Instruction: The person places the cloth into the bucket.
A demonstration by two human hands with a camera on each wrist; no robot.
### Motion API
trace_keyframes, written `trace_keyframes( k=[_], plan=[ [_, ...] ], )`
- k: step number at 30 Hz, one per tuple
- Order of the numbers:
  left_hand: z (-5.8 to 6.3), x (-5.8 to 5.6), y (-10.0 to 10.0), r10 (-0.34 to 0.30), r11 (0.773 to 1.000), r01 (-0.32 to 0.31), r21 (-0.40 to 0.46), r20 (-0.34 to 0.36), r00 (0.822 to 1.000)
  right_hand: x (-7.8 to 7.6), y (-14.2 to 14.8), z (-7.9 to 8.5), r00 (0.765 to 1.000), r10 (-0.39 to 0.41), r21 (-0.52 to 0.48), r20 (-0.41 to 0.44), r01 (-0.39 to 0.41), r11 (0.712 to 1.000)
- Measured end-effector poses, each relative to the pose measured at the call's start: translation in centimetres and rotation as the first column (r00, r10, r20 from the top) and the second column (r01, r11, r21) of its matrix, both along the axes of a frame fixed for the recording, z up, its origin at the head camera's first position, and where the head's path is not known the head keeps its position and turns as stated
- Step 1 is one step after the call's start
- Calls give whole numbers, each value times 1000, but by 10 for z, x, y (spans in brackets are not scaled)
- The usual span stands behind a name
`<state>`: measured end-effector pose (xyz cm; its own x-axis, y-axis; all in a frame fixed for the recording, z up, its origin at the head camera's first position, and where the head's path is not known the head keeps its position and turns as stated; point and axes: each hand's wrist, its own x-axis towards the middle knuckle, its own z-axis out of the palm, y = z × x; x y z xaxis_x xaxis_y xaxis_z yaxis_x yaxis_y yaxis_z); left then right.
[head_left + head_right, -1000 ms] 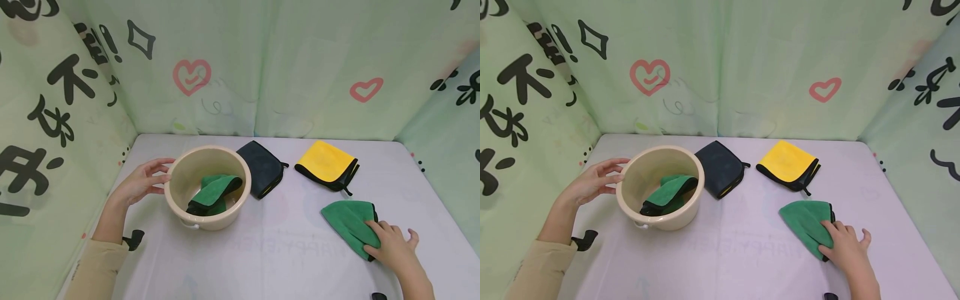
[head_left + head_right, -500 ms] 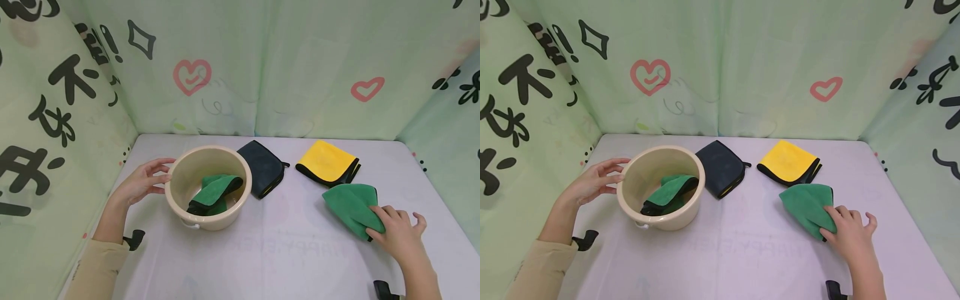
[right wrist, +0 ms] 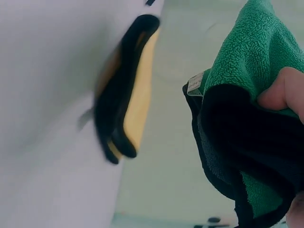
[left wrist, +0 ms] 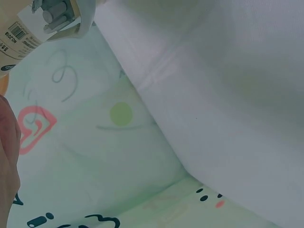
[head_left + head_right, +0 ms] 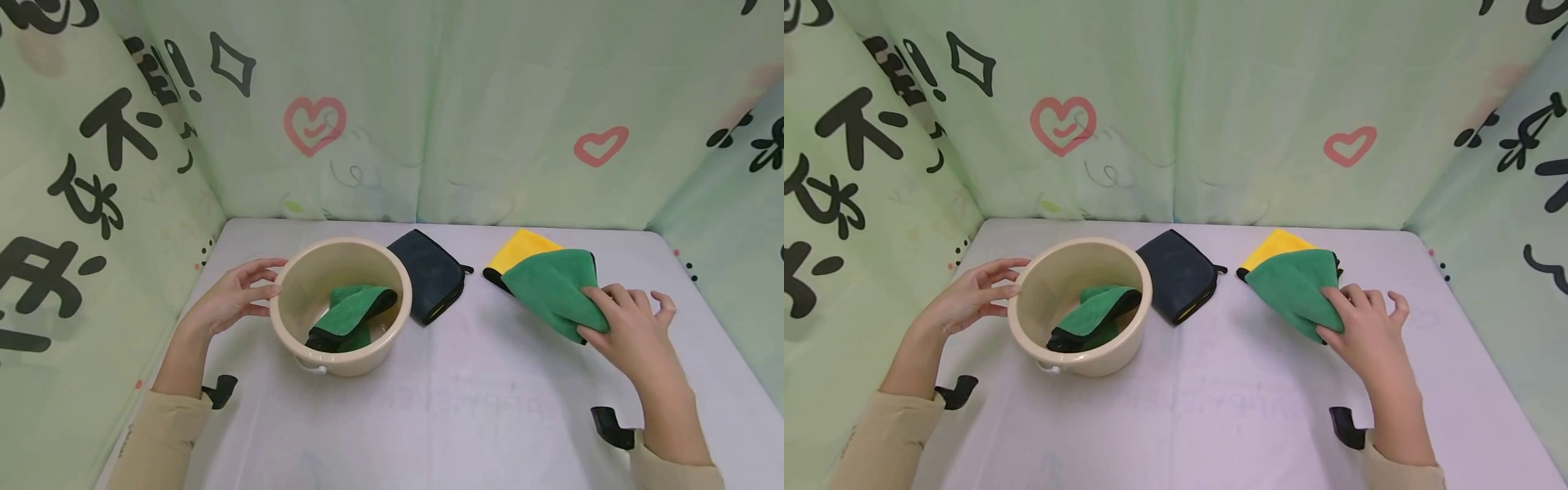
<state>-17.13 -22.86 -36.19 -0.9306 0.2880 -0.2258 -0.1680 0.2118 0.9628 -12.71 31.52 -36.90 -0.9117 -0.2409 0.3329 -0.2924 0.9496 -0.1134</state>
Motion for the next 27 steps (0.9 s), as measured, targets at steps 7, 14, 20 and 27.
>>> trace_keyframes(
  k=[7, 14, 20, 27],
  plan=[
    [-1, -1, 1, -2, 1000, 2, 6, 1, 1000, -25, -34, 22, 993, 103, 10, -65, -102, 995],
    [0, -1, 1, -3, 1000, 3, 1, 4, 1000, -44, -72, 41, 960, 221, -16, -175, -227, 974],
    [1, -1, 1, -3, 1000, 3, -3, 6, 1000, -54, -106, 52, 930, 302, -9, -209, -310, 951],
    [2, 0, 0, 3, 1000, -3, 1, 9, 1000, -60, -149, 61, 898, 399, 36, -185, -399, 916]
  ],
)
